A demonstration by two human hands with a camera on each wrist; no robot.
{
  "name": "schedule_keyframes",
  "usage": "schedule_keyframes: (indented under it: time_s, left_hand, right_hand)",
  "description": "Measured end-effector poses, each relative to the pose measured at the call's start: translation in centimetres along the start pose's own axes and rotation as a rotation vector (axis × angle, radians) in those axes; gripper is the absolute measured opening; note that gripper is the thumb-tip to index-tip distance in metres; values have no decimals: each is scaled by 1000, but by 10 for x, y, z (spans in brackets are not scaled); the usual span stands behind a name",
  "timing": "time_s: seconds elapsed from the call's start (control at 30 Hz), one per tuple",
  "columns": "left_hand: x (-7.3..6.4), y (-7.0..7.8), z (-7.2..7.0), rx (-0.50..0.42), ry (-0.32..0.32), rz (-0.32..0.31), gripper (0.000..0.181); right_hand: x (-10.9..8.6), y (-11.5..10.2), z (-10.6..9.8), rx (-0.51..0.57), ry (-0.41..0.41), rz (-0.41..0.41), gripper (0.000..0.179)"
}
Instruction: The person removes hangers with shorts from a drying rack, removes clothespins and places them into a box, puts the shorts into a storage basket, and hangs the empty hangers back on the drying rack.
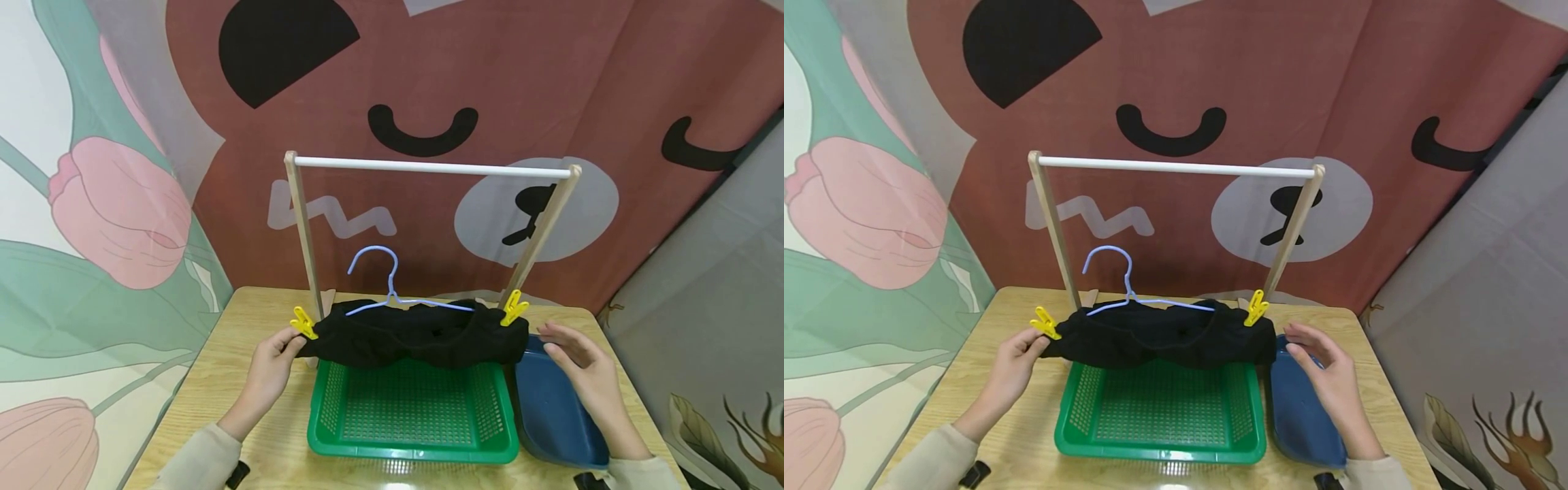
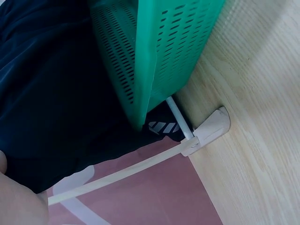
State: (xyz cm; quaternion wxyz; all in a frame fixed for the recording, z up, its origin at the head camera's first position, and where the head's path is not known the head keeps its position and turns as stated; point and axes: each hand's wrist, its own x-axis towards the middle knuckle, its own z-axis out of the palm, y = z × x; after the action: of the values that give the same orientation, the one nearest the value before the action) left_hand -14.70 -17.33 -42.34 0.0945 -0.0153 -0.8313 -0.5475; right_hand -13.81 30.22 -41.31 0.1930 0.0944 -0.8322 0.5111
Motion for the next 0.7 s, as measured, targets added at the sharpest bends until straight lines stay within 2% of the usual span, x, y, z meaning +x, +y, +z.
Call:
schedule_keyframes:
  time_s: [0.4,0.7]
  left_hand:
    - [-1,-2,1,8,-14,6,17]
    - [-1,-3,3,47,24,40,15]
  right_hand:
    - [10,-11,2,-10,-2,-16,35]
    - [21,-24,7,-22,-25,-69,41]
